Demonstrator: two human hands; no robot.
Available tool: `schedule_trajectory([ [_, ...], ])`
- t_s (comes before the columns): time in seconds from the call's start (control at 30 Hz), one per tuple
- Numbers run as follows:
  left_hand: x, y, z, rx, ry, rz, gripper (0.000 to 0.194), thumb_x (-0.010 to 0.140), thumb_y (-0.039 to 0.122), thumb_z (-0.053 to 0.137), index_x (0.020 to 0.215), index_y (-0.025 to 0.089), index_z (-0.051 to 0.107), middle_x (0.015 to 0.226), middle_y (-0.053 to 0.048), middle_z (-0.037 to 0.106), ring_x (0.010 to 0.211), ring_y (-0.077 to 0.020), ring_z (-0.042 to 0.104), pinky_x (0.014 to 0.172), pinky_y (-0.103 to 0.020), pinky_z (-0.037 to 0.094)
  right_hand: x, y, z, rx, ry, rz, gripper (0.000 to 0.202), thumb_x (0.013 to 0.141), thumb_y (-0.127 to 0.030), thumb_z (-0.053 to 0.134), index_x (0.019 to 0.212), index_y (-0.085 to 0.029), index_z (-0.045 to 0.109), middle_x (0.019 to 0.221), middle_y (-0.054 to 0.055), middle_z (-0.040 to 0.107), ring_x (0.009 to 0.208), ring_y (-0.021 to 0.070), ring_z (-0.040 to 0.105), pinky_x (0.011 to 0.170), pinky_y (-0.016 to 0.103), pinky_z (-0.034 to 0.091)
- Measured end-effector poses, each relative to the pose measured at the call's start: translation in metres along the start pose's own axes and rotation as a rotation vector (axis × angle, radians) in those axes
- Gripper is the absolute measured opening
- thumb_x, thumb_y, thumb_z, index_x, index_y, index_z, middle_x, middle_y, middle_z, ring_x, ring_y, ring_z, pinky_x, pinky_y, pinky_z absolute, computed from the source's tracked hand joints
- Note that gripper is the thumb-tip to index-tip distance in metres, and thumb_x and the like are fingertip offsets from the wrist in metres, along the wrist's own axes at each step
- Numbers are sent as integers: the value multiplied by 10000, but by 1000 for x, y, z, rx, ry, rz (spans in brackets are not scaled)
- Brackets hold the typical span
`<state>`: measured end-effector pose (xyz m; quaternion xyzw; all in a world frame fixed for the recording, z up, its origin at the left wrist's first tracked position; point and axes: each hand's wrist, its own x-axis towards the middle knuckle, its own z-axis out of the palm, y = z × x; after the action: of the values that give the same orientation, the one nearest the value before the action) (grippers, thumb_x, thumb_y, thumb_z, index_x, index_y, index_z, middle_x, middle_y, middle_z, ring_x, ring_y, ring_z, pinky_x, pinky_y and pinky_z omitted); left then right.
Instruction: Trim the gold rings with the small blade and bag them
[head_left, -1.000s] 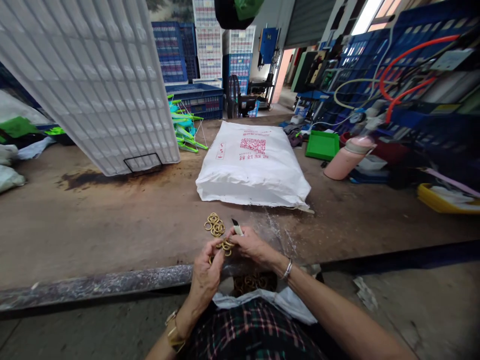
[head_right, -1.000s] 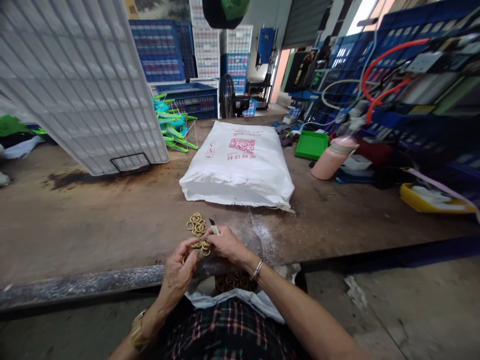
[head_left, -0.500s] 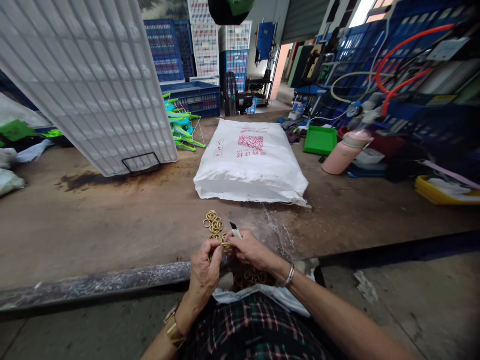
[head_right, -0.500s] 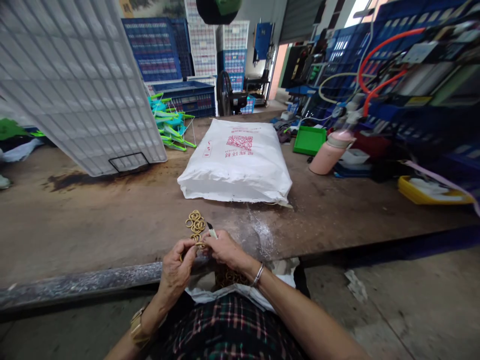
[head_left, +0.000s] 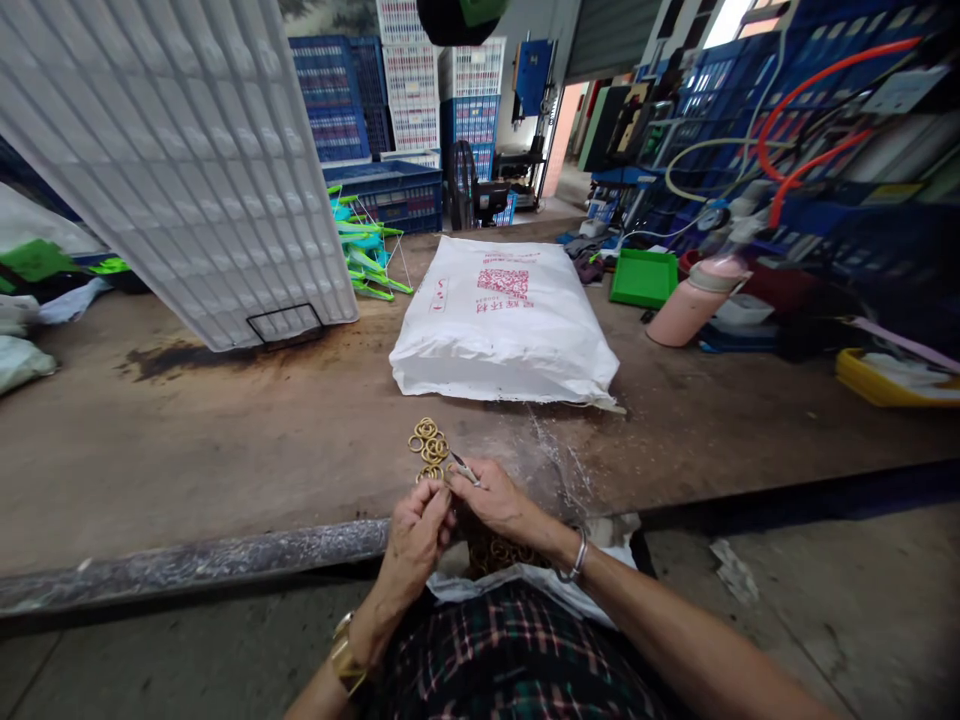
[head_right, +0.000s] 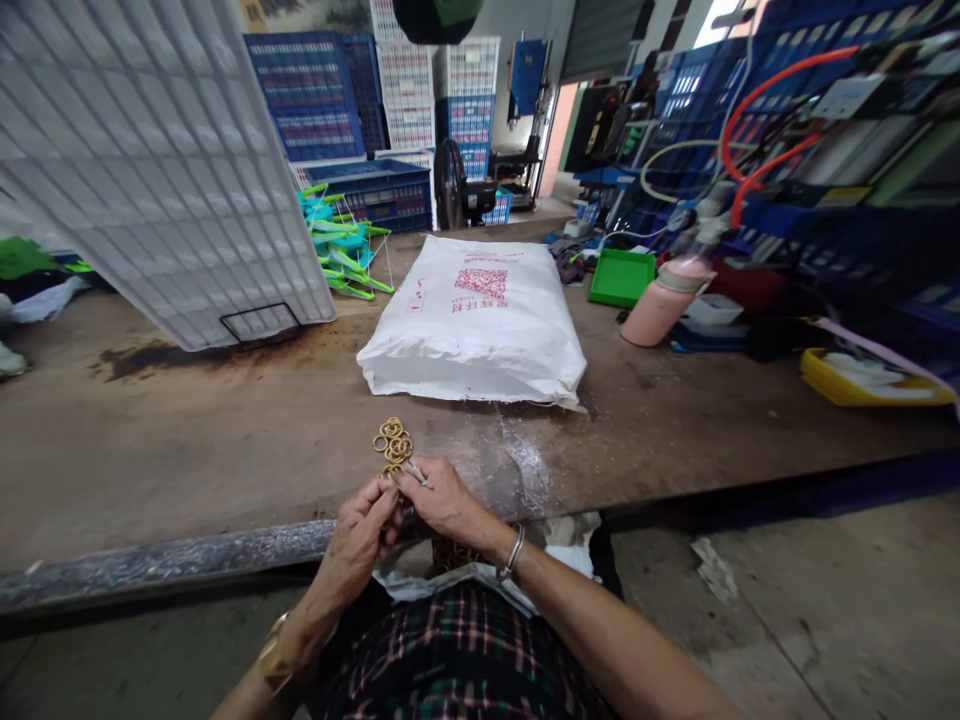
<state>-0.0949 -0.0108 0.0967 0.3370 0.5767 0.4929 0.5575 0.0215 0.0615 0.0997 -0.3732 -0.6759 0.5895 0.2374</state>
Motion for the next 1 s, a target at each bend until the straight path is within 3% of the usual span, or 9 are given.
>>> schedule_trajectory([
  [0.27,-2,-5,1,-208,-17,-44,348,710,506,601,738,180,480,553,74,446,379,-30,332,337,-139,217,2,6,0,52,9,24,232,835,-324,397,677,-173,475,584,-32,494,526,85,414,507,190,335],
  [0.4,-1,-6,1,-193,10,-23,342,719,504,593,746,180,488,547,77,440,376,-30,337,341,-140,223,-2,9,-3,-231,94,-72,212,842,-239,375,690,-165,503,622,-15,524,561,97,428,541,199,328],
  [0.6,0,-7,1,-145,59,-6,367,699,527,600,728,182,480,530,76,462,365,-30,343,340,-142,223,-10,16,0,-674,-21,-189,163,712,-81,416,786,-177,525,697,18,578,594,122,456,583,220,306],
  [1.0,1,-10,-1,-46,107,51,376,721,535,570,668,179,460,516,68,453,395,-39,356,371,-151,254,-9,6,5,-916,-27,-95,247,732,-75,403,910,-162,550,817,67,641,677,152,539,589,239,297],
])
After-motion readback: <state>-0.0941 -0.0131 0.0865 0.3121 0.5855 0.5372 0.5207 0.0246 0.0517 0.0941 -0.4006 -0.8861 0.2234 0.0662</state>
